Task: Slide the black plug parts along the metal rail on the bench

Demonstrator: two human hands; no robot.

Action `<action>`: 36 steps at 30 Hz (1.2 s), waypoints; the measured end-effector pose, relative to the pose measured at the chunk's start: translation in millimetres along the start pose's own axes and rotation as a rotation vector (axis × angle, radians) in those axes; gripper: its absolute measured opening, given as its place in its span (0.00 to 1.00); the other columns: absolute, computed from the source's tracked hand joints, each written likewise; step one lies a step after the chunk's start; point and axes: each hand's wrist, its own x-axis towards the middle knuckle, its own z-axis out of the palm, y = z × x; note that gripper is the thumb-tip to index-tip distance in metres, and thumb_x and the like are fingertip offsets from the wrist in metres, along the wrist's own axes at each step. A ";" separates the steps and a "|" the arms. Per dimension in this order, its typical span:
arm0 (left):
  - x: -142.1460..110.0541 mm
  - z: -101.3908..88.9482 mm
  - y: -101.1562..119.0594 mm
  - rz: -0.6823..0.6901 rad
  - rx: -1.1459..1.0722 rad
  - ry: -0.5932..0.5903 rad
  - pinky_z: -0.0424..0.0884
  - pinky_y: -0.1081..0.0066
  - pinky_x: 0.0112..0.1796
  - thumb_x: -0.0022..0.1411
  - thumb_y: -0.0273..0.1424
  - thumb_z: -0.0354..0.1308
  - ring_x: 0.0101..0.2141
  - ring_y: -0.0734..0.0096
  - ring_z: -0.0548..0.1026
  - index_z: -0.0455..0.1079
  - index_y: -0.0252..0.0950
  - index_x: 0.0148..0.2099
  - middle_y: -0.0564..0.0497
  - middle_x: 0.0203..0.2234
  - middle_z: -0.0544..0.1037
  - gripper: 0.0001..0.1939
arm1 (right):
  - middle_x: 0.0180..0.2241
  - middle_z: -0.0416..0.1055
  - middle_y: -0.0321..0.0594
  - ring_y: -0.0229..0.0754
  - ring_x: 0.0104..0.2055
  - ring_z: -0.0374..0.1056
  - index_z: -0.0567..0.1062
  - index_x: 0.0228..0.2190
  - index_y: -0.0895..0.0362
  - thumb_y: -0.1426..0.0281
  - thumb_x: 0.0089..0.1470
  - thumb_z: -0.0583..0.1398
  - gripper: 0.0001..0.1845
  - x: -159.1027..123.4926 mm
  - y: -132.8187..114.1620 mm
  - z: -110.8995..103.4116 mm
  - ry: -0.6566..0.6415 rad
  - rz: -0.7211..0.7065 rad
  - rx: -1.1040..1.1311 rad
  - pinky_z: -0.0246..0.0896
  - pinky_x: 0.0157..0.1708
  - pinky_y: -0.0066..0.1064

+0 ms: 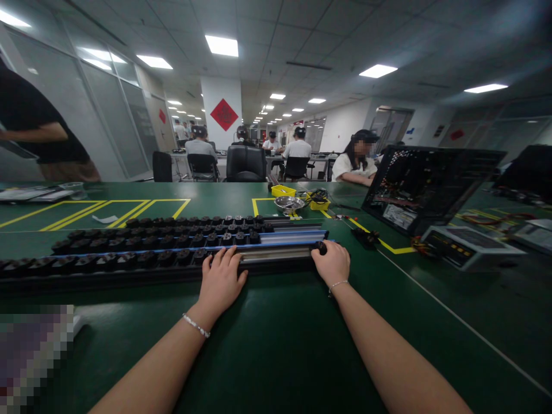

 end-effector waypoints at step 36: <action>0.5 0.4 -0.3 0.009 0.031 -0.002 0.52 0.51 0.54 0.60 0.37 0.48 0.57 0.54 0.60 0.67 0.38 0.47 0.46 0.57 0.66 0.16 | 0.44 0.71 0.47 0.49 0.50 0.61 0.73 0.40 0.59 0.66 0.48 0.51 0.20 -0.1 5.4 0.3 0.034 0.102 0.031 0.43 0.55 0.47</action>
